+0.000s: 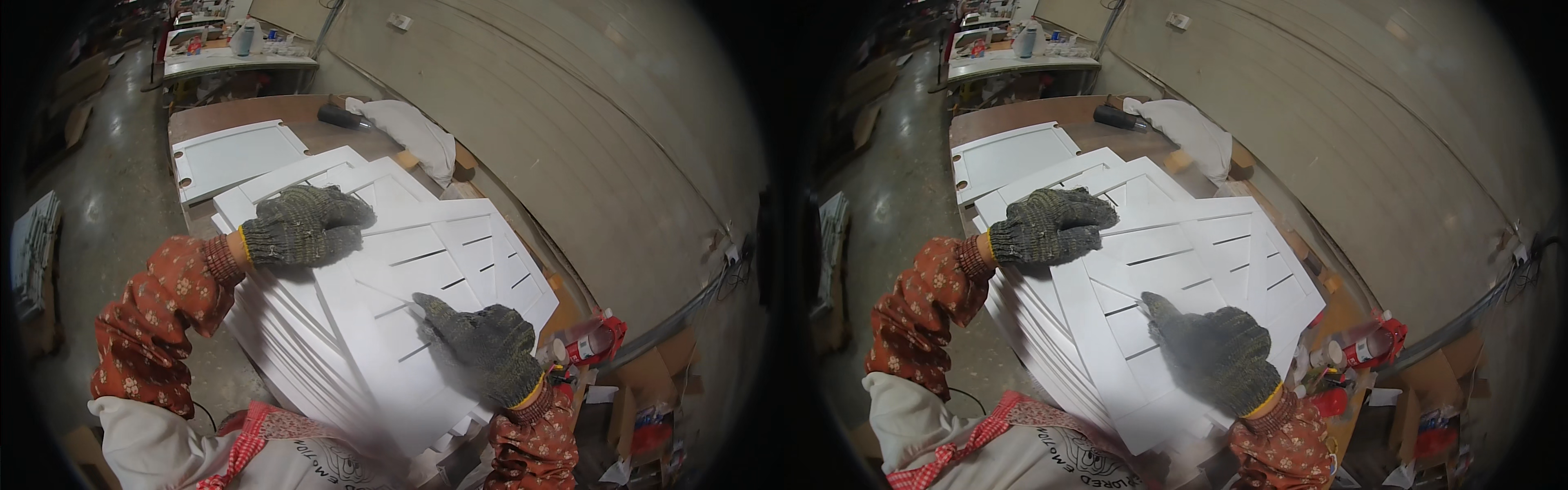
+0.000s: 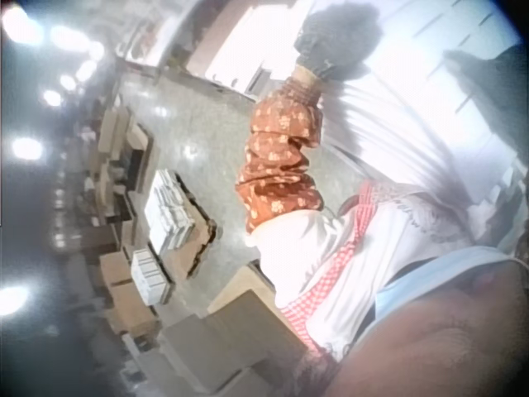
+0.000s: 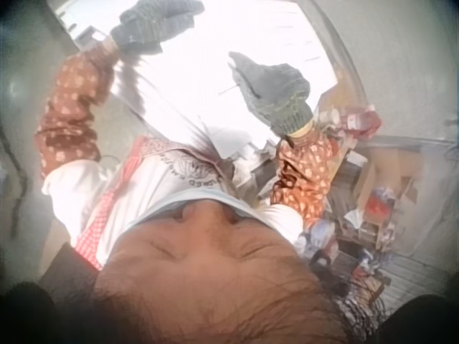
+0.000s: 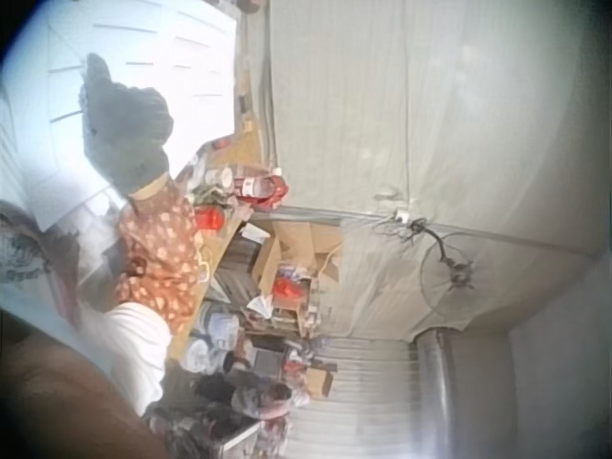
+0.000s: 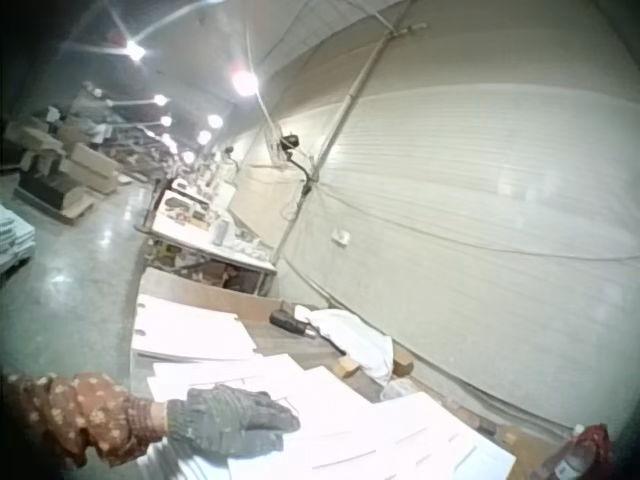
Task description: The person rubs a sanding block across the surface and edges of white wooden panels, then moves each finished panel onto a stack and picks up a new one to repeat the process.
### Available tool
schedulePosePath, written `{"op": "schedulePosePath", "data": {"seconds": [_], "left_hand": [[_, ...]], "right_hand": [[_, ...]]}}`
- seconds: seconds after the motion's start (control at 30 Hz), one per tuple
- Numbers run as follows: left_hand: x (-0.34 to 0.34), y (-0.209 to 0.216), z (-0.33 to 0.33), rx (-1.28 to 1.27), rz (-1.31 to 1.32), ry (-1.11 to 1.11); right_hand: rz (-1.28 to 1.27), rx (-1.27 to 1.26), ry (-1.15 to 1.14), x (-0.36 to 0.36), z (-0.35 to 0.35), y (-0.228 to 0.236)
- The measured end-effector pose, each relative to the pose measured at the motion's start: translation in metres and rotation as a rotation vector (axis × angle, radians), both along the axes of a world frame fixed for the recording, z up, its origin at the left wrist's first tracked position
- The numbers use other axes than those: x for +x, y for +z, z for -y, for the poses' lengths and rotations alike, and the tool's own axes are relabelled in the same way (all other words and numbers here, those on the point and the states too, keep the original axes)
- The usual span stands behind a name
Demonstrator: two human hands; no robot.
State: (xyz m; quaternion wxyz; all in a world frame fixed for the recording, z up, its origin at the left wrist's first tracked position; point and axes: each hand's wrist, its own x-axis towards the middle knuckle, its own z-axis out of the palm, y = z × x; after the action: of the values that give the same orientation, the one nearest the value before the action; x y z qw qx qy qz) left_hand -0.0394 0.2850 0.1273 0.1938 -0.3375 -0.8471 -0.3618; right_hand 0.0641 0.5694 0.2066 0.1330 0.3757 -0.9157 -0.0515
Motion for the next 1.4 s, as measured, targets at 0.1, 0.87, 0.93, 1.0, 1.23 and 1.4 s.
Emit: {"op": "schedulePosePath", "data": {"seconds": [0.1, 0.87, 0.93, 1.0, 1.23, 1.4], "left_hand": [[0.003, 0.004, -0.004, -0.026, -0.016, 0.012], [-0.003, -0.001, -0.012, -0.066, 0.011, 0.079], [-0.007, -0.001, -0.015, -0.014, 0.049, 0.059], [-0.01, 0.0, -0.018, -0.08, 0.05, 0.093], [-0.017, -0.004, -0.013, -0.1, -0.004, 0.069], [-0.016, 0.0, -0.016, -0.08, 0.065, 0.041]], "right_hand": [[-0.009, 0.098, 0.048, -0.005, -0.005, -0.01], [0.229, -0.358, 0.256, -0.02, 0.013, -0.015], [0.153, -0.271, 0.216, -0.015, 0.011, -0.012], [0.076, -0.154, 0.173, -0.01, 0.013, -0.009], [0.006, -0.161, 0.151, -0.022, 0.02, -0.023], [-0.118, -0.223, 0.288, -0.033, 0.014, -0.029]]}}
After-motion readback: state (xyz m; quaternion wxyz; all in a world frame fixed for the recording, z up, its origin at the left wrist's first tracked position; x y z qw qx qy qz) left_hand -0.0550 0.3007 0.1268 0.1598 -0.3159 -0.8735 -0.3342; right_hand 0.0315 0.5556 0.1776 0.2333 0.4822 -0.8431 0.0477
